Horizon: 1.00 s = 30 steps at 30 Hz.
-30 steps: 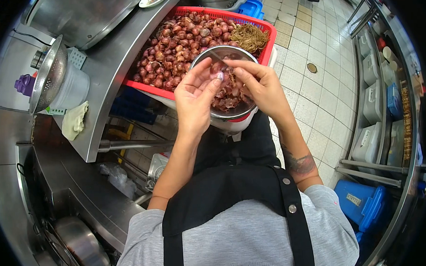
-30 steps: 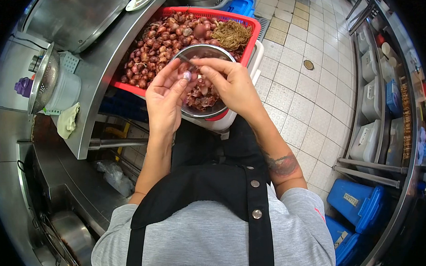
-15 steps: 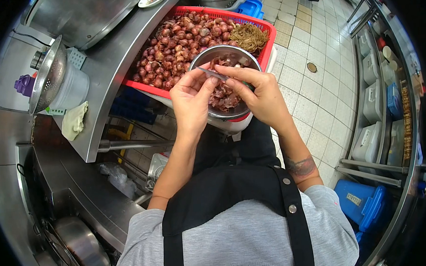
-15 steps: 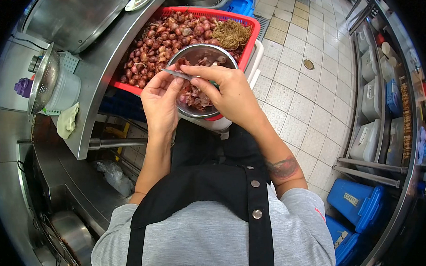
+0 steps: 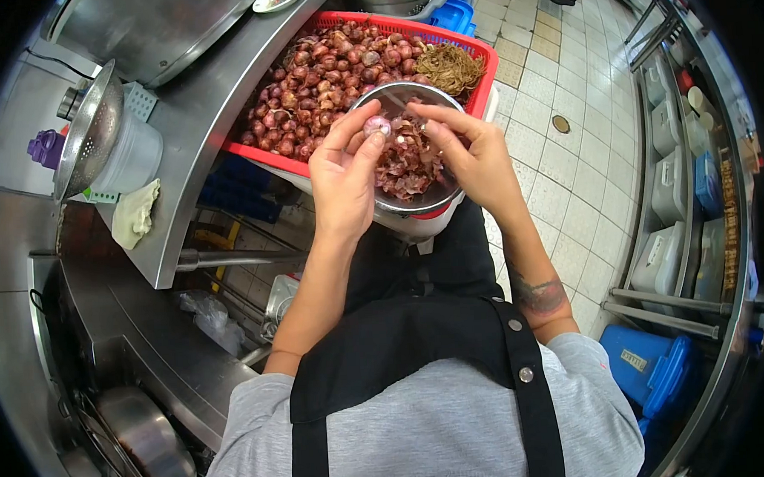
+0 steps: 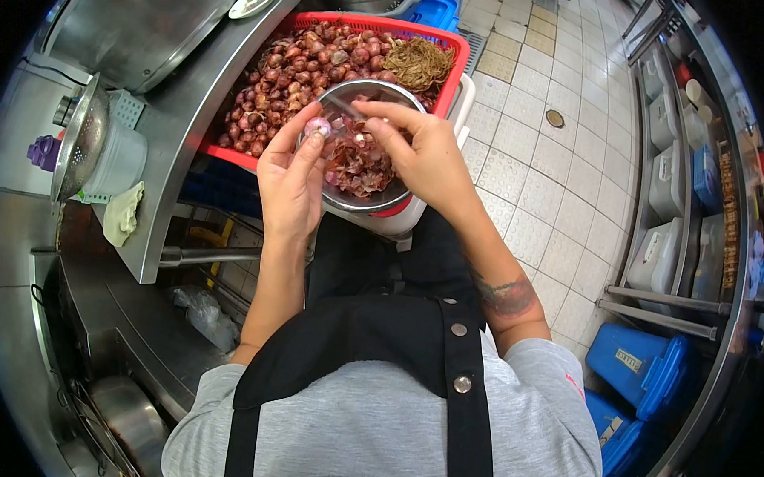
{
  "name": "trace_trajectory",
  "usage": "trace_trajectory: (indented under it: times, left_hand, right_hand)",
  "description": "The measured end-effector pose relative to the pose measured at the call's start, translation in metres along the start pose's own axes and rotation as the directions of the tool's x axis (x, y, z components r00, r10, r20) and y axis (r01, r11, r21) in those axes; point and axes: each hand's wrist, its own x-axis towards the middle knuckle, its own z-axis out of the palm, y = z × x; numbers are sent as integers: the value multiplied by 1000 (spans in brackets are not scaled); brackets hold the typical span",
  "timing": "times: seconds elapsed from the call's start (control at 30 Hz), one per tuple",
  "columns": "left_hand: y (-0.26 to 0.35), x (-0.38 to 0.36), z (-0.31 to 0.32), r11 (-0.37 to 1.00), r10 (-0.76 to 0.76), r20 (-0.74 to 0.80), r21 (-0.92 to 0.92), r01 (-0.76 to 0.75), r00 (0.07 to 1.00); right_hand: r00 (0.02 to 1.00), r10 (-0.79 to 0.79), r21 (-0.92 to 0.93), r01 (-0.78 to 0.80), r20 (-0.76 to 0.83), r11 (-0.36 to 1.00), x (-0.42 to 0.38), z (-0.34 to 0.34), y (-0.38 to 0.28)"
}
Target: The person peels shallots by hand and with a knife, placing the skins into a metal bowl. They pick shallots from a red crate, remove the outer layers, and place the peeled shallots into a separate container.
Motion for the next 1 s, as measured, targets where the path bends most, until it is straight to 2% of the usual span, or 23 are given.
trace_trajectory:
  times: [0.1, 0.2, 0.3, 0.4, 0.5, 0.57, 0.67, 0.8, 0.9, 1.0]
  left_hand:
    - [0, 3, -2, 1000, -2, 11, 31, 2, 1000]
    - [4, 1, 1, 996, -13, 20, 84, 11, 1000]
    - [7, 0, 2, 989, -20, 27, 147, 16, 999]
    - [5, -1, 2, 980, 21, 65, 196, -33, 998]
    - [6, -5, 9, 984, 10, 40, 175, -17, 999]
    - [4, -5, 8, 991, -15, 11, 135, 13, 1000]
    - [6, -4, 5, 993, -50, 11, 108, 48, 999]
    - [9, -2, 1, 986, -42, 63, 163, 31, 997]
    - [11, -2, 1, 977, -34, 76, 215, 17, 997]
    - [13, -4, 3, 973, -47, 51, 228, 34, 998]
  right_hand:
    - [993, -97, -11, 98, 69, 995, -10, 5, -14]
    - [976, -213, -78, 217, 53, 973, -11, 8, -18]
    - [978, -202, -69, 205, 48, 976, -10, 8, -27]
    - [976, -212, -181, 218, 54, 959, -9, 7, -22]
    - [985, -171, -3, 171, 22, 985, -8, 9, -17]
    - [994, -95, 98, 89, 60, 991, -7, 6, -14]
    - [991, -76, 119, 63, 109, 991, -10, 3, -16]
    - [989, -31, 180, 4, 146, 984, -13, -1, -24]
    - [988, -136, 120, 126, 79, 985, -13, 6, -18]
    - [992, -124, 22, 124, 24, 992, -14, 10, -21]
